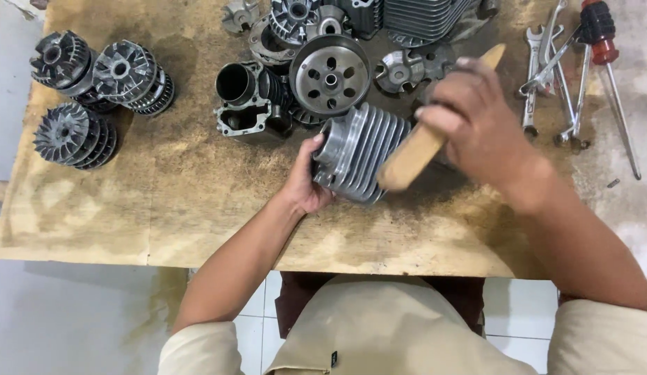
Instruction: Cleaning a motorcycle engine cylinder block using a wire brush and sandpaper.
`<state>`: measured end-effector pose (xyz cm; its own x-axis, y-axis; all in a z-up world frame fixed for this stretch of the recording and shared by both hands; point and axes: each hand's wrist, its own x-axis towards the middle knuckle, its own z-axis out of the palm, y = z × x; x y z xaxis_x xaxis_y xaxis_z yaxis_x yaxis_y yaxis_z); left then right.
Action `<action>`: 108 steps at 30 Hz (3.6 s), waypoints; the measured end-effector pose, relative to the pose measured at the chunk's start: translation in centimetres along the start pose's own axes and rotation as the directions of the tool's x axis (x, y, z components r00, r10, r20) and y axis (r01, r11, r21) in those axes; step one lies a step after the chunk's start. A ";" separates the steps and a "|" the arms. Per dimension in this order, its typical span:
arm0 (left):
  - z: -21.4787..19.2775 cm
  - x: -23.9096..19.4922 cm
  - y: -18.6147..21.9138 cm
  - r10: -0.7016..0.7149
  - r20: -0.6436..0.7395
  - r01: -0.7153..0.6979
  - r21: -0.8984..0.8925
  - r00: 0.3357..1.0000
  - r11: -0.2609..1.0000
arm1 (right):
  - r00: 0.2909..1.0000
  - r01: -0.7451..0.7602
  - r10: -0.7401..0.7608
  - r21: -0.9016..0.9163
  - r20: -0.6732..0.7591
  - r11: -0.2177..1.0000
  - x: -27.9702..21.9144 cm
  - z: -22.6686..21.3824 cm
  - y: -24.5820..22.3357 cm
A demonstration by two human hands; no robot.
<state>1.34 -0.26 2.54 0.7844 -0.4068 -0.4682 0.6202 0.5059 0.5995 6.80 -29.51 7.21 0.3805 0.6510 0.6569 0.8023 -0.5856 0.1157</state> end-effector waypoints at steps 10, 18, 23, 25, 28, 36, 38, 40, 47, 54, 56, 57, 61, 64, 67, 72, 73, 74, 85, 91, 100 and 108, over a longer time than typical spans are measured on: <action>-0.4 0.1 -0.1 0.025 0.039 -0.026 0.026 0.999 0.999 | 0.999 -0.010 0.009 -0.027 -0.052 1.000 1.6 -0.1 0.5; 0.1 -0.1 -0.7 0.004 -0.178 -0.053 -0.271 0.984 0.961 | 0.993 0.070 -0.049 0.200 -0.109 0.977 0.5 2.6 2.6; 0.1 0.0 -0.8 0.020 -0.177 -0.070 -0.277 0.984 0.958 | 0.983 0.155 -0.145 0.086 -0.109 0.984 -0.6 5.0 3.8; 0.0 -0.1 -1.0 0.026 -0.169 -0.071 -0.269 0.985 0.961 | 0.988 0.115 -0.109 0.054 -0.109 0.992 -0.2 4.3 4.3; 0.4 -0.2 -0.8 0.009 -0.174 -0.061 -0.294 0.985 0.954 | 0.993 0.081 -0.060 0.215 -0.105 0.973 0.0 3.2 1.9; 0.0 -0.3 -1.2 0.014 -0.147 -0.055 -0.284 0.989 0.957 | 0.986 0.055 -0.033 0.134 -0.165 0.989 1.2 3.5 2.5; -0.1 -0.1 -1.3 0.014 -0.147 -0.057 -0.289 0.989 0.956 | 0.985 0.110 -0.092 0.126 -0.145 0.986 1.2 3.1 0.4; -0.3 0.0 -1.3 0.012 -0.148 -0.055 -0.292 0.989 0.955 | 0.981 0.160 -0.145 0.118 -0.126 0.980 1.6 3.0 0.8; -0.2 0.0 -1.0 0.020 -0.118 -0.052 -0.272 0.993 0.961 | 0.991 0.103 -0.096 0.074 -0.099 0.992 2.0 2.1 0.8; -0.3 -0.1 -0.9 -0.011 -0.105 -0.015 -0.241 0.994 0.970 | 0.991 0.081 -0.075 0.056 -0.107 0.995 1.5 4.0 4.2; -1.3 0.9 -1.4 -0.011 -0.104 -0.016 -0.250 0.994 0.968 | 0.987 0.126 -0.115 0.094 -0.112 0.988 1.1 3.8 1.8; -1.9 1.2 -1.8 -0.016 -0.105 -0.011 -0.257 0.994 0.966 | 0.982 0.165 -0.150 0.134 -0.116 0.977 0.8 3.7 0.4; -0.1 -0.4 -0.9 -0.010 -0.109 -0.015 -0.234 0.994 0.972 | 0.993 0.062 -0.052 0.087 -0.109 0.994 2.1 3.8 3.6; 0.1 -0.5 -0.5 -0.014 -0.097 -0.009 -0.235 0.995 0.972 | 0.992 0.063 -0.052 0.097 -0.115 0.993 3.2 2.3 1.1; -2.2 1.2 -1.9 -0.021 -0.103 -0.003 -0.230 0.994 0.973 | 0.979 0.178 -0.158 0.172 -0.126 0.969 2.9 2.5 0.2; -1.5 0.6 -1.7 -0.007 -0.116 -0.022 -0.248 0.993 0.969 | 0.993 0.007 0.018 0.207 -0.117 0.978 2.9 2.9 3.3; -1.8 0.9 -1.8 -0.005 -0.116 -0.024 -0.247 0.993 0.969 | 0.993 0.008 0.017 0.207 -0.118 0.978 3.0 2.8 1.9; -2.0 1.2 -1.8 -0.009 -0.092 -0.012 -0.230 0.996 0.973 | 0.992 0.059 -0.037 0.187 -0.122 0.980 3.2 2.6 0.5; -1.7 0.7 -1.6 -0.027 -0.072 0.010 -0.221 0.997 0.975 | 0.995 -0.083 0.082 -0.020 -0.056 0.996 3.0 1.6 5.7; -2.5 1.1 -2.0 -0.038 -0.102 0.011 -0.250 0.994 0.968 | 0.988 -0.151 0.152 -0.032 0.025 0.988 3.5 -2.0 4.0; -0.9 0.0 -1.2 -0.026 -0.101 0.000 -0.247 0.995 0.969 | 0.980 -0.190 0.185 0.072 0.072 0.979 2.1 -0.8 2.6; -0.8 0.2 -1.3 -0.032 -0.099 0.003 -0.285 0.995 0.958 | 0.999 0.031 -0.031 0.002 -0.025 1.000 4.7 -2.5 -1.3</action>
<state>0.73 -0.42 1.19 0.7607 -0.3457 -0.5493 0.5987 0.7007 0.3881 6.40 -26.95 11.99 0.3436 0.6569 0.6711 0.8147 -0.5639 0.1349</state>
